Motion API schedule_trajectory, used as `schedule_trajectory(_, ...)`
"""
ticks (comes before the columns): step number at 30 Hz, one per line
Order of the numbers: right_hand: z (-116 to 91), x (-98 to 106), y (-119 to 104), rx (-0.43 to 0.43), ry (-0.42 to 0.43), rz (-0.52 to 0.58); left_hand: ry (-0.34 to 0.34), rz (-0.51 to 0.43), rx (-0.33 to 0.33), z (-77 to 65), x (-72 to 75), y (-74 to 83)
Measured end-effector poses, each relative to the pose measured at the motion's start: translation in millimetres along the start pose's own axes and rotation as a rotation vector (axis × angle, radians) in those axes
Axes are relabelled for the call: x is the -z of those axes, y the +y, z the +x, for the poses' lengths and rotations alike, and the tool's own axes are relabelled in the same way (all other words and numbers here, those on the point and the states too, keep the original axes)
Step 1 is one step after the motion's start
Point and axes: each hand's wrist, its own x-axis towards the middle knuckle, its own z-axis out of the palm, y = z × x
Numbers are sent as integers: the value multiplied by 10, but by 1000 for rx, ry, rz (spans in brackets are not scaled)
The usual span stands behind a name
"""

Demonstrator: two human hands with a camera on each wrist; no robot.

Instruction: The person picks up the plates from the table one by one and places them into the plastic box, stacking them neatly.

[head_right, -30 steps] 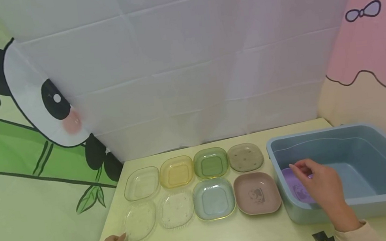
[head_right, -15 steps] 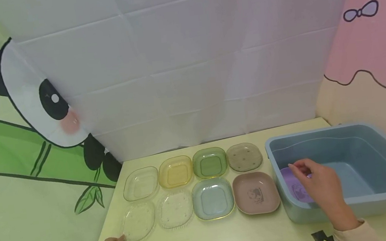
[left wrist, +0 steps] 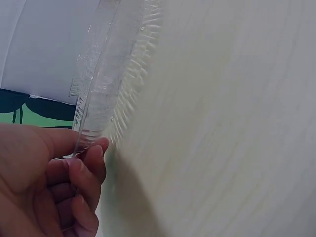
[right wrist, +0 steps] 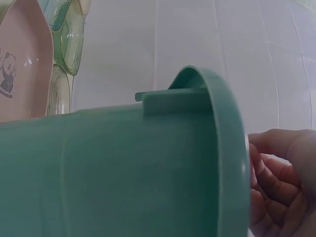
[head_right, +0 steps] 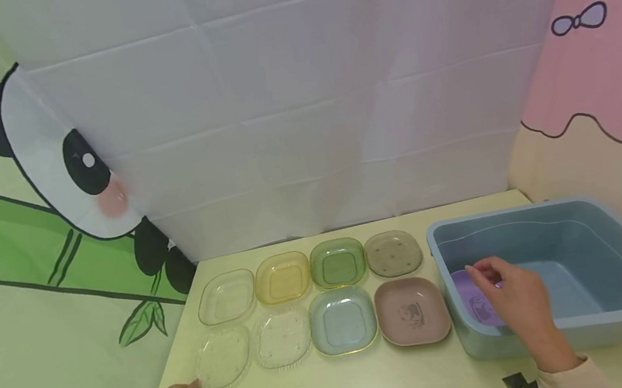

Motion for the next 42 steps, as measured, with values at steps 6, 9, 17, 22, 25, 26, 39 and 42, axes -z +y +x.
schedule_trajectory(6, -15, -6, 17, -25, -25, -15, 20, -39, -20, -24, 12, -21)
schedule_trajectory(9, -24, -9, 21, -25, -24, -16, 27, -53, -24, -59, 45, -7)
schedule_trajectory(17, -34, -22, 20, -8, 6, -10, 4, -71, -39, -122, 198, 34)
schedule_trajectory(22, -40, -32, 11, 0, 12, -4, -5, -66, -58, -155, 288, 67)
schedule_trajectory(25, -45, -38, 5, -2, 12, -2, -1, -69, -83, -194, 334, 101)
schedule_trajectory(26, -48, -41, 4, -2, 12, 0, 2, -70, -92, -209, 346, 115)
schedule_trajectory(39, -78, -70, 29, 4, 8, -2, 91, -196, -192, -367, 333, 333)
schedule_trajectory(42, -83, -72, 28, 3, 1, -12, 120, -214, -215, -414, 320, 422)
